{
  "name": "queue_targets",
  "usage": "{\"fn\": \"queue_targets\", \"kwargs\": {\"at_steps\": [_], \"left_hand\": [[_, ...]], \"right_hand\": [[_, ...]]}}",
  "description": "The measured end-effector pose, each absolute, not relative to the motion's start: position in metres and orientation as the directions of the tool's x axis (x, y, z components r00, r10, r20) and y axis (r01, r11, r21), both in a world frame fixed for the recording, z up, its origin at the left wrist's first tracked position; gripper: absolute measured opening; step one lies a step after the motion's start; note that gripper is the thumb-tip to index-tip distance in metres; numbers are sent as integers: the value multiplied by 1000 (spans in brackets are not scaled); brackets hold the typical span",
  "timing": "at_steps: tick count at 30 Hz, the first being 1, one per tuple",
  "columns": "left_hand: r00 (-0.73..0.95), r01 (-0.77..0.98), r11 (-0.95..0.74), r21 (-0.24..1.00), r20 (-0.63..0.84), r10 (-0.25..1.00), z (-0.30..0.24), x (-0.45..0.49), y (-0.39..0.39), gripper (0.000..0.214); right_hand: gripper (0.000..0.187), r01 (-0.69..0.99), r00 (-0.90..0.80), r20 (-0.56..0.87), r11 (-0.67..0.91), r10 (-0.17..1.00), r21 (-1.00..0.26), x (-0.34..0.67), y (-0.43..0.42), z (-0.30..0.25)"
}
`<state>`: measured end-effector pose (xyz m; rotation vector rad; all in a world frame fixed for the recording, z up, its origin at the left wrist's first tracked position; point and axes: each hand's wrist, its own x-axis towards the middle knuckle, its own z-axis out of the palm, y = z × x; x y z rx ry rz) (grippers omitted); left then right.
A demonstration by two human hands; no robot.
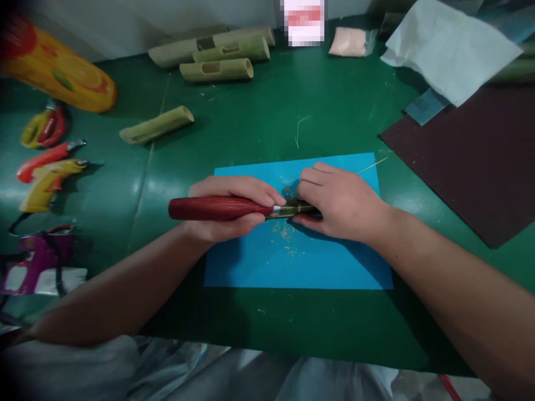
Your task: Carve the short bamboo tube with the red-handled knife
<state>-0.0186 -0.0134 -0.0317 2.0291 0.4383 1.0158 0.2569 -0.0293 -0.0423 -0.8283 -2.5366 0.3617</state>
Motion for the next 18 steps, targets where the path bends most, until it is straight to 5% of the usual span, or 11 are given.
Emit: {"fn": "queue_targets", "kwargs": {"at_steps": [18], "left_hand": [[487, -67, -672, 737, 612, 623, -40, -14, -15, 7]], "right_hand": [[23, 481, -720, 356, 798, 596, -363, 258, -30, -43]]}}
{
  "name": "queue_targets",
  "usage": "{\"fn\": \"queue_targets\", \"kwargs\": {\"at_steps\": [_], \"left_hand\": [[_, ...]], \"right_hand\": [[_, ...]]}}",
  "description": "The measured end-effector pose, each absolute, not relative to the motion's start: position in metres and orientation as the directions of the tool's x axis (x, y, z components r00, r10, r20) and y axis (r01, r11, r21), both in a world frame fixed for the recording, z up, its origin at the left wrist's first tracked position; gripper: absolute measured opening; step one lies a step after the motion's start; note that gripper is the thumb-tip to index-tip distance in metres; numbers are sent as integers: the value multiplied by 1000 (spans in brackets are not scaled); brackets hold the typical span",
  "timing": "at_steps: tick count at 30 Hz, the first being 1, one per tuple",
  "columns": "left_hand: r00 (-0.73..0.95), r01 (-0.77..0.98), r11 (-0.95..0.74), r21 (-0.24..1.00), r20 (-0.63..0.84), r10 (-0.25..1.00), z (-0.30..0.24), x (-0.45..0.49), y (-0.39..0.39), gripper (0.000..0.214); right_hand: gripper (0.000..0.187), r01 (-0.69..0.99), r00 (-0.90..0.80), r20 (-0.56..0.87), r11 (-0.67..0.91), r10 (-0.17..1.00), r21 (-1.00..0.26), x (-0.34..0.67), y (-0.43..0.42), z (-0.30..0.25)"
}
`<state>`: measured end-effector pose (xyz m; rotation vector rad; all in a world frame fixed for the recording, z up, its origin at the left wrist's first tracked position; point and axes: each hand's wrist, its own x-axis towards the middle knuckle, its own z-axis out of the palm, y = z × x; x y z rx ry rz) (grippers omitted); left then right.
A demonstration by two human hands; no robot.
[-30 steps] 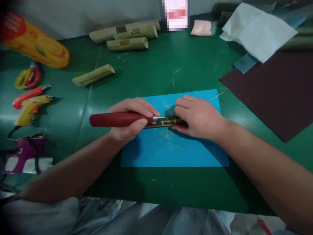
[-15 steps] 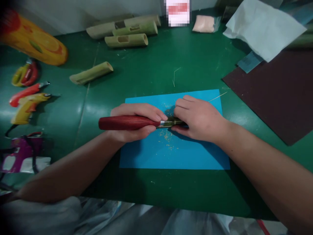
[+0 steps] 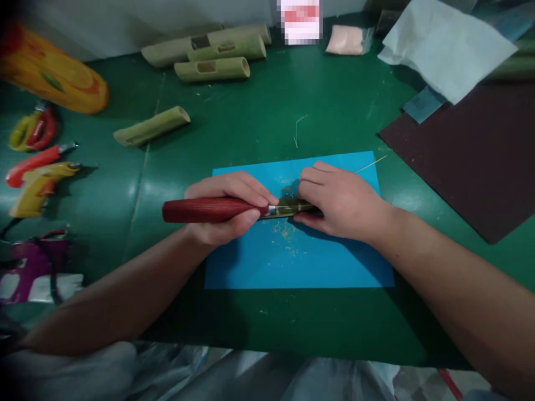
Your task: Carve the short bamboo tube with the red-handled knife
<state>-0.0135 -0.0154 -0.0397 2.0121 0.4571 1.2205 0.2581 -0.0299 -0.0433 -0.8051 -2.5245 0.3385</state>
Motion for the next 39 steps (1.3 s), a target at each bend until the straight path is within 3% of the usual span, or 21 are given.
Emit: {"fn": "queue_targets", "kwargs": {"at_steps": [4, 10, 21, 35, 39], "left_hand": [[371, -97, -662, 744, 644, 669, -42, -13, -14, 14], [592, -10, -670, 742, 544, 594, -31, -16, -16, 12], [607, -3, -664, 748, 529, 593, -31, -15, -15, 12], [499, -69, -646, 760, 587, 637, -42, -16, -16, 15], [351, -97, -662, 743, 648, 676, -43, -11, -17, 17]], "right_hand": [[26, 466, -712, 416, 824, 565, -322, 258, -31, -43], [25, 489, -726, 360, 808, 586, -328, 258, -31, -41], [28, 505, -721, 329, 788, 610, -354, 257, -30, -40], [26, 505, -721, 327, 786, 611, -355, 258, -30, -40], [26, 498, -727, 330, 793, 602, -350, 259, -30, -41]]}}
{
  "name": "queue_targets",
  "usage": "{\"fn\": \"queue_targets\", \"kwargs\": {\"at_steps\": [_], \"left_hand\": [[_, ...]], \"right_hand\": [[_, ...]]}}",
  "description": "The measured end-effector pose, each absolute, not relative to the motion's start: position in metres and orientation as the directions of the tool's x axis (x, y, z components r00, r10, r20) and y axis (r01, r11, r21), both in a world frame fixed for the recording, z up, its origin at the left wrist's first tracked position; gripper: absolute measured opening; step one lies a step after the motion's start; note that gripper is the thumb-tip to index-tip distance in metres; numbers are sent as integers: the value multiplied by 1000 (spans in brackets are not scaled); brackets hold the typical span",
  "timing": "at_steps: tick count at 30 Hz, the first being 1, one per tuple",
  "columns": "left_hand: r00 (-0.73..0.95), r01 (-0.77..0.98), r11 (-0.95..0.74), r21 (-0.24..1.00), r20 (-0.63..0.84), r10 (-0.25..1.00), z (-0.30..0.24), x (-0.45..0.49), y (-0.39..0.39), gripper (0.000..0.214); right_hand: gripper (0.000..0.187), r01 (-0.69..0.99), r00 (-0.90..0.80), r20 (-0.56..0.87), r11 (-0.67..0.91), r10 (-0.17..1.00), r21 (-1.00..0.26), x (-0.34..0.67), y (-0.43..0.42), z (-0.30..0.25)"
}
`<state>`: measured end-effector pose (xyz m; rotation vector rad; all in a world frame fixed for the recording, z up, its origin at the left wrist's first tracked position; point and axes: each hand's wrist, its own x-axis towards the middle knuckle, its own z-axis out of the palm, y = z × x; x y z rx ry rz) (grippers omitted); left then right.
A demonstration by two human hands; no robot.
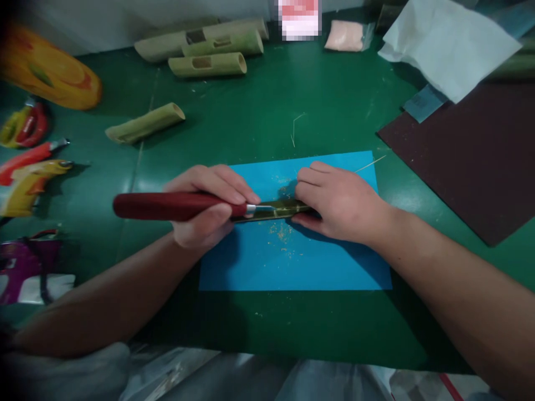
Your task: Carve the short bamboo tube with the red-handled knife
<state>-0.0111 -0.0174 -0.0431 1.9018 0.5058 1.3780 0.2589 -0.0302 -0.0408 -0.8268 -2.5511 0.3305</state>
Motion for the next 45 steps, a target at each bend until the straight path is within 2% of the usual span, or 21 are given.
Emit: {"fn": "queue_targets", "kwargs": {"at_steps": [2, 5, 7, 17, 29, 35, 45], "left_hand": [[344, -101, -675, 731, 662, 666, -42, -10, -17, 15], [459, -85, -679, 729, 634, 623, -40, -11, -16, 8], [478, -72, -679, 731, 623, 620, -39, -13, -14, 7], [422, -78, -692, 718, 652, 629, -41, -11, -14, 10], [544, -26, -648, 761, 555, 629, -34, -16, -14, 14], [490, -81, -657, 750, 604, 629, -36, -14, -12, 10], [516, -76, -650, 756, 587, 623, -41, -14, -11, 8]], "right_hand": [[26, 489, -730, 338, 800, 594, -349, 260, -30, -41], [24, 490, -731, 331, 797, 597, -354, 260, -30, -40], [24, 499, -726, 319, 786, 609, -366, 260, -30, -39], [23, 491, -720, 349, 795, 600, -355, 259, -30, -41], [25, 496, -722, 332, 789, 607, -364, 260, -31, -40], [23, 494, -723, 348, 799, 597, -343, 260, -31, -41], [23, 498, -726, 341, 798, 598, -339, 259, -31, -41]]}}
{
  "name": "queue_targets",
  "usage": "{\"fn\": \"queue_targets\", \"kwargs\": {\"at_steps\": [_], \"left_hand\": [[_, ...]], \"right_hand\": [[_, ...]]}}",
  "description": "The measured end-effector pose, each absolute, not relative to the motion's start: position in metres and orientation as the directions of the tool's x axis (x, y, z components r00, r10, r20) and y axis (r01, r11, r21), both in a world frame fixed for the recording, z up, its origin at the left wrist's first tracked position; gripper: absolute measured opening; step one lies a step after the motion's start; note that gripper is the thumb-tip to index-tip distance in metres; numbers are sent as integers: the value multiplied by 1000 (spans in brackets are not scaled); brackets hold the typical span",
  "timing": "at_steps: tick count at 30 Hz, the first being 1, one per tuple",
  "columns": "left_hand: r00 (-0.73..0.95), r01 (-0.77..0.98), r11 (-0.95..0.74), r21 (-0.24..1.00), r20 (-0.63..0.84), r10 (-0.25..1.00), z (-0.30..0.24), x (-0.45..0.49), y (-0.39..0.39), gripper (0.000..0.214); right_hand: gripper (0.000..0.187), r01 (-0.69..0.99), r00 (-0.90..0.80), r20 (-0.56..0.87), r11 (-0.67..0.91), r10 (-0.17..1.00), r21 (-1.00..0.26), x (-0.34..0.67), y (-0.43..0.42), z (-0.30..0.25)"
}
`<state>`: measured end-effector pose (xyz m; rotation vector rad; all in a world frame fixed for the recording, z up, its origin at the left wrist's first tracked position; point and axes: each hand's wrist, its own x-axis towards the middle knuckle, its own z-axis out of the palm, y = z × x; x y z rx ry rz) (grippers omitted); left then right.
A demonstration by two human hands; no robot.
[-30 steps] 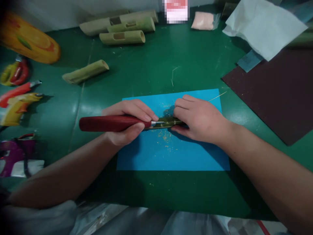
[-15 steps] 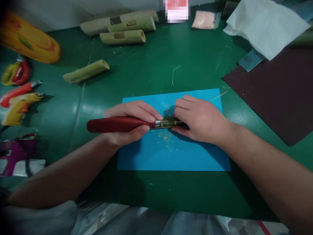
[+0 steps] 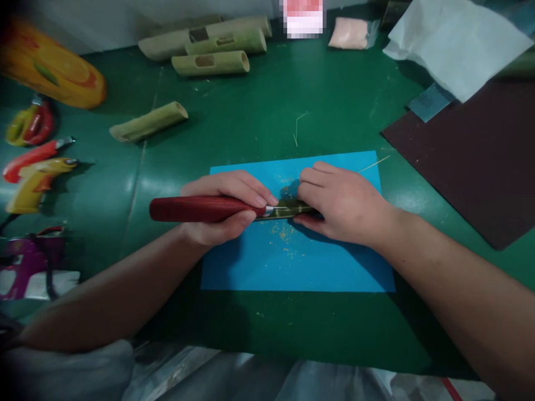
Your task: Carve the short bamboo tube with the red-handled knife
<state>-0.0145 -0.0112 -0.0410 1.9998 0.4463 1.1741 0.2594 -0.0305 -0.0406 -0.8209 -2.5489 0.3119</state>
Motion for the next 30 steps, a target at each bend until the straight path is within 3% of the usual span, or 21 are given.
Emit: {"fn": "queue_targets", "kwargs": {"at_steps": [10, 21, 30], "left_hand": [[433, -122, -669, 733, 646, 629, -36, -13, -14, 7], [539, -51, -674, 737, 589, 602, -34, -12, -15, 4], [397, -101, -688, 718, 664, 634, -38, -12, -13, 10]], "right_hand": [[25, 483, -736, 350, 812, 579, -328, 260, -30, -42], [25, 471, -737, 377, 826, 561, -310, 260, -30, -42], [27, 473, -739, 376, 828, 560, -302, 258, -31, -42]]}}
